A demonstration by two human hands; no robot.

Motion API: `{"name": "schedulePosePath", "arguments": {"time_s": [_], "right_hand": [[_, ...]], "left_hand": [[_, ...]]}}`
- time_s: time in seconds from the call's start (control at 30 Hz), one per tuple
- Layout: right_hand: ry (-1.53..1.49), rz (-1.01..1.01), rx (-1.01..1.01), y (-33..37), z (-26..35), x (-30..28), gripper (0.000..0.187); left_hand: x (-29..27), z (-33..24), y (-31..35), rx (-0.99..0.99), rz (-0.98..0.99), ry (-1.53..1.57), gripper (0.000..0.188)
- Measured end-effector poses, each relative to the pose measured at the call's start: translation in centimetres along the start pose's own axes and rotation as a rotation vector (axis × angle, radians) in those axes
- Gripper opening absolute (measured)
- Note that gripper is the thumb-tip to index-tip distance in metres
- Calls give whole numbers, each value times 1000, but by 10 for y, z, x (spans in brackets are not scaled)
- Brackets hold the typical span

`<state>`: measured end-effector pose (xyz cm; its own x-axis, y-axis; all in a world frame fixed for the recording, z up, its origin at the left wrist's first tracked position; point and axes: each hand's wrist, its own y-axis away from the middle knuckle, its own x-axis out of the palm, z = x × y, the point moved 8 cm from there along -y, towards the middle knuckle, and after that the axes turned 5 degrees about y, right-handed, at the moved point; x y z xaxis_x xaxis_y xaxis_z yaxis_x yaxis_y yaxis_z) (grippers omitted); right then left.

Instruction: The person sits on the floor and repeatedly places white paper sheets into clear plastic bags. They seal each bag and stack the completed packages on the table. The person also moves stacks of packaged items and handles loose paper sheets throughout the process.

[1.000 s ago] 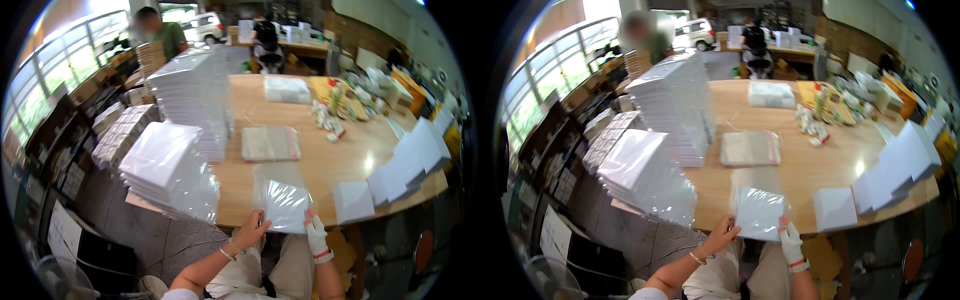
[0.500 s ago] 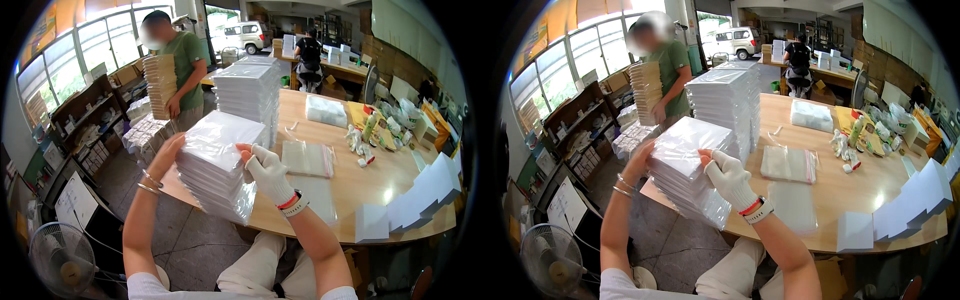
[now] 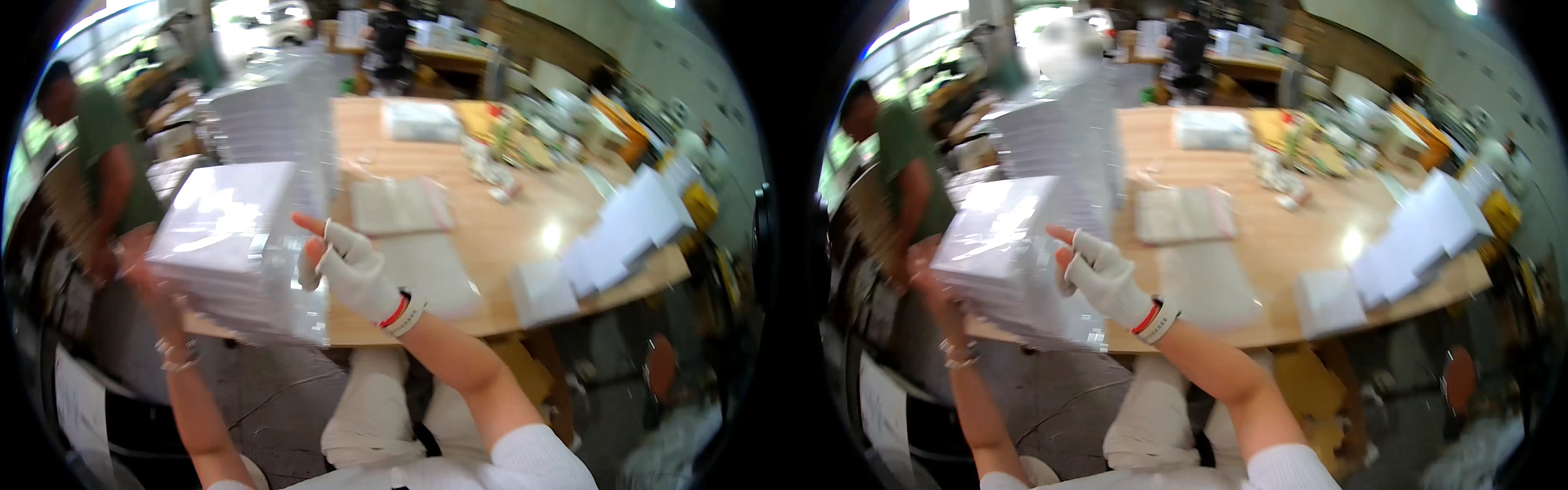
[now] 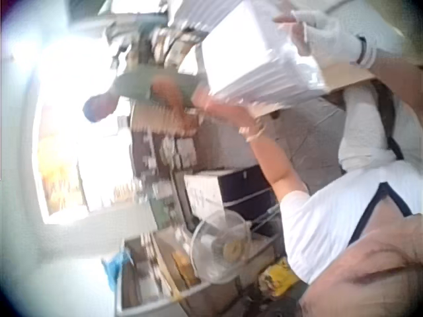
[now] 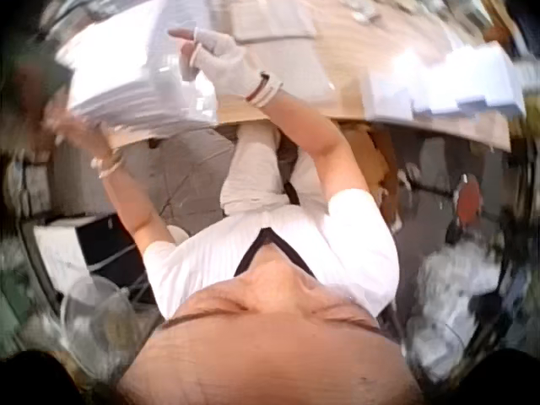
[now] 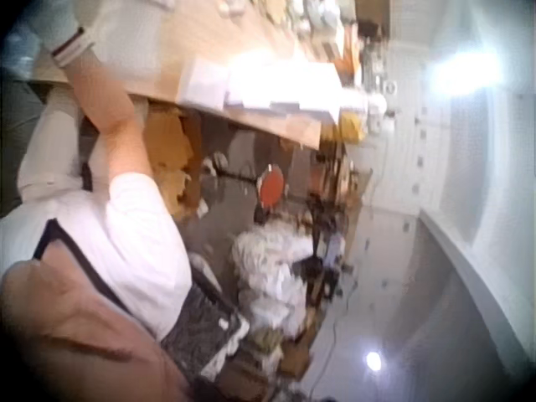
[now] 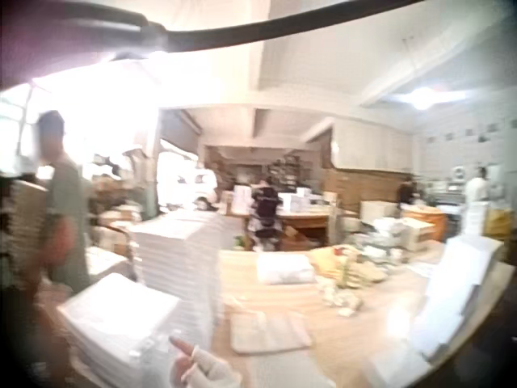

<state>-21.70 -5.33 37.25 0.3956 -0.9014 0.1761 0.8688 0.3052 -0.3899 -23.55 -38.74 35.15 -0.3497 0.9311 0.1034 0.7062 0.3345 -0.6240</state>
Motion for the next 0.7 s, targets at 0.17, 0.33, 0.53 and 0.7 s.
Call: {"name": "schedulePosePath", "arguments": {"time_s": [0.17,0.33,0.53,0.7], "right_hand": [[724,-398,62,164,-35,-157,15],[1775,-727,185,300,-5,-263,26],[1839,-733,298,327,-6,-299,30],[1802,-693,230,324,-4,-302,28]], "left_hand": [[43,-95,111,515,-247,-9,34],[270,-19,296,-563,812,435,16],[479,7,501,-1825,924,1034,40],[535,36,537,-2035,664,1416,51]]}}
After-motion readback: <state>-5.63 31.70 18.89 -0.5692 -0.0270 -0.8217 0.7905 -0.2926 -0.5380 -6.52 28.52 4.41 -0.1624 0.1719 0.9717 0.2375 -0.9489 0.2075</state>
